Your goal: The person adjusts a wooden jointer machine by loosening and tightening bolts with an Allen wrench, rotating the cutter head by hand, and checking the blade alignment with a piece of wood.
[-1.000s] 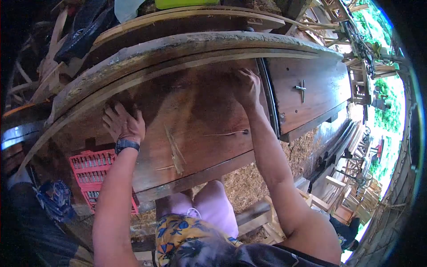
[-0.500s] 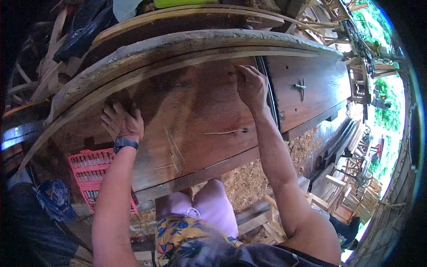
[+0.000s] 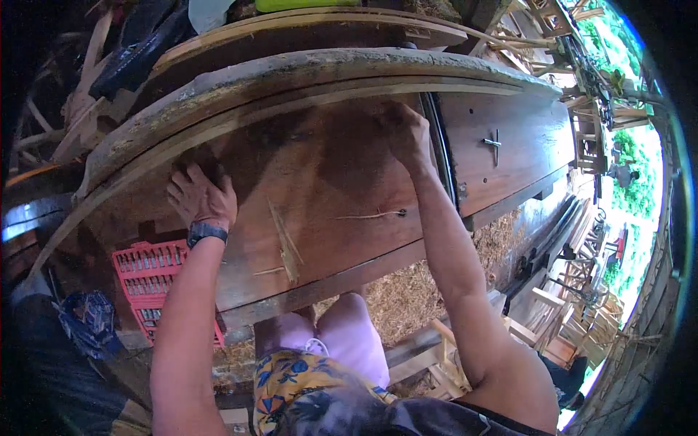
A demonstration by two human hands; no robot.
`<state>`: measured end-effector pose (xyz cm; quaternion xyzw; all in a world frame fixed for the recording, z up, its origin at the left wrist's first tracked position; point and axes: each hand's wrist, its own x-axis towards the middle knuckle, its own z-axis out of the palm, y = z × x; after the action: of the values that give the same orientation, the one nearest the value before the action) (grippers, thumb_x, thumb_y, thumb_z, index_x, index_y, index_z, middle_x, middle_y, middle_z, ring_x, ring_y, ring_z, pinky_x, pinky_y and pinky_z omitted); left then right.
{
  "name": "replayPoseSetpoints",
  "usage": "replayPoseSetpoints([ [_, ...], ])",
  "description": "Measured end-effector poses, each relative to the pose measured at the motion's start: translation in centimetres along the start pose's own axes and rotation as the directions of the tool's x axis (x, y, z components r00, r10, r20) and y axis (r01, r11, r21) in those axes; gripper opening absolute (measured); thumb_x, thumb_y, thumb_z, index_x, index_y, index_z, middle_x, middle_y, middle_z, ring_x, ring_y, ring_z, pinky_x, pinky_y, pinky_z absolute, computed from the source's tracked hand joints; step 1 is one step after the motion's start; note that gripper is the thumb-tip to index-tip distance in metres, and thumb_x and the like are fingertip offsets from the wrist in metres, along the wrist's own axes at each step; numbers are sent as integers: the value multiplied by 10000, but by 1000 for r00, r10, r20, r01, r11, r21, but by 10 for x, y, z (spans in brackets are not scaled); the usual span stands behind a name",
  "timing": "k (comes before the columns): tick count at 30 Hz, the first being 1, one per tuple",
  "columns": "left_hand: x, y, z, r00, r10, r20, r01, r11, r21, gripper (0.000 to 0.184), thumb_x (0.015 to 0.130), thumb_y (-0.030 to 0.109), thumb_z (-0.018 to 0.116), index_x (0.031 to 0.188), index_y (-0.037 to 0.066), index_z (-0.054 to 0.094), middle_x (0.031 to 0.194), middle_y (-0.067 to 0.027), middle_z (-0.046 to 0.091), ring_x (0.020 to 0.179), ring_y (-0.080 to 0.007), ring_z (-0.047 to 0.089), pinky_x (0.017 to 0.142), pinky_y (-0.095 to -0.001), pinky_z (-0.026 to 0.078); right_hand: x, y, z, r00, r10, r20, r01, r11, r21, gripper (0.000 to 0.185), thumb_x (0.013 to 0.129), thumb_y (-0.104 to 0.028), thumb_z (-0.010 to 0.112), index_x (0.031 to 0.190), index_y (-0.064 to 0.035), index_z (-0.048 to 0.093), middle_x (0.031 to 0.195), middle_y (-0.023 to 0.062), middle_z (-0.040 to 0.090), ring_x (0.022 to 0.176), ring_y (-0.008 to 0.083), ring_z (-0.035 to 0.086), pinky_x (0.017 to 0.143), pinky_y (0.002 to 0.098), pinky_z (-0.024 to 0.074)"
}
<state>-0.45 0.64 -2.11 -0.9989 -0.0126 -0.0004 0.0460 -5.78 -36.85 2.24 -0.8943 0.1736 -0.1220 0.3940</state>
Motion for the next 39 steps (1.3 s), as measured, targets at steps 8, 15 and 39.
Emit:
replayPoseSetpoints([
  [8,1,0,-14,998,1,62,1,999,-41,727,886,510,614,1411,47,416,1479,-261,352,1334,-477,363,1108,-589,296,1,-5,-11,928,-323,-186,248,907,-341,188,915,-146,648,1048,-30,713,1009,171,716,934,329,703,812,383,554],
  [15,1,2,-16,1000,16,-1,-16,999,-43,708,872,498,633,1377,37,450,1465,-282,355,1327,-473,366,1096,-597,302,0,-3,-7,938,-315,-143,276,931,-238,182,915,-154,644,1001,-14,723,964,174,721,907,344,709,775,393,554],
  [39,1,2,-16,1000,9,30,-8,1000,-28,716,894,507,598,1405,35,431,1455,-266,384,1307,-481,390,1102,-590,300,5,11,1,907,-414,-78,367,866,-340,205,866,-102,654,1040,-7,705,1016,196,707,928,388,679,793,423,546],
])
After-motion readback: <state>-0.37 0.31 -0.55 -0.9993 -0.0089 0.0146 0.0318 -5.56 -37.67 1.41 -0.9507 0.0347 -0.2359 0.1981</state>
